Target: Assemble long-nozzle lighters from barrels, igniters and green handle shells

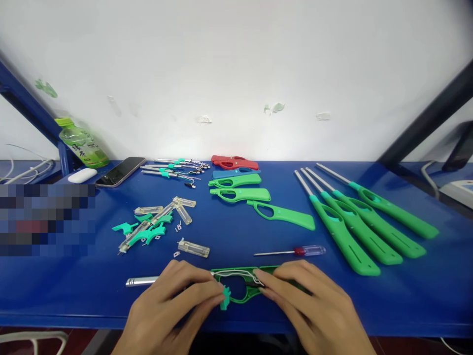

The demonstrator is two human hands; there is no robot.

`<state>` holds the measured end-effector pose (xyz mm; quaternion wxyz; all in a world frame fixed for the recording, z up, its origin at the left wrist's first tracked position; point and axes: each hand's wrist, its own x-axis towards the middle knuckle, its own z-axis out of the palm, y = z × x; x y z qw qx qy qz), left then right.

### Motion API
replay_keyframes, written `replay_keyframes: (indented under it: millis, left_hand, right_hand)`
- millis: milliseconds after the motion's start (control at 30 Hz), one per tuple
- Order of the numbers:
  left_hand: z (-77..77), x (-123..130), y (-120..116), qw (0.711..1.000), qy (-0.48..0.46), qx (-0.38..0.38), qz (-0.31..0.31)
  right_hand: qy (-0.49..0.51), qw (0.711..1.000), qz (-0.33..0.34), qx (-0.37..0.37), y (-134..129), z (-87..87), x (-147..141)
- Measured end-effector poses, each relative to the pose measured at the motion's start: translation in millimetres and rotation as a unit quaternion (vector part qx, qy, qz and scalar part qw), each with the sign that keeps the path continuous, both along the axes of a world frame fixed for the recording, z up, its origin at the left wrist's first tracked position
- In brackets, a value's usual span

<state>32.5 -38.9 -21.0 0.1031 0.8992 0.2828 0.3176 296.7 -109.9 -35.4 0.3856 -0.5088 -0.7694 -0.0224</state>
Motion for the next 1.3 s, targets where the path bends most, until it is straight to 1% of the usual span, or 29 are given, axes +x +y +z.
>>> replay_keyframes:
  millis: [200, 333, 433, 567, 733, 867, 1067, 1300]
  left_hand:
    - [6.1, -4, 0, 0.999, 0.018, 0.042, -0.009]
    - [7.1, -8, 0, 0.998, 0.04, 0.045, 0.008]
    - [10.3, -6, 0, 0.999, 0.026, 0.045, 0.013]
    - [13.3, 6, 1, 0.998, -0.018, 0.054, 0.029]
    - [8.7, 25, 3, 0.998, -0.039, 0.051, 0.018]
    - [4.6, 32, 4, 0.997, -0.056, 0.061, 0.001]
    - [2.7, 31, 4, 0.994, -0.078, 0.08, 0.016]
    - [3.6, 29, 3, 0.994, -0.079, 0.066, 0.026]
  right_hand:
    - [0.041, 0.999, 0.0, -0.002, 1, -0.9, -1]
    - [0.053, 0.998, 0.005, -0.012, 1, -3.9, 0]
    - [0.054, 0.998, 0.002, -0.016, 1, -5.5, 0]
    - [0.053, 0.998, 0.011, -0.019, 0, -6.0, 0]
    - [0.047, 0.998, 0.018, -0.027, 0, -4.2, 0]
    - [0.044, 0.999, 0.016, -0.021, 1, -3.3, 0]
    - [0.053, 0.998, 0.014, -0.027, 0, -4.9, -1]
    - [0.052, 0.998, 0.012, -0.036, 0, -6.4, -1]
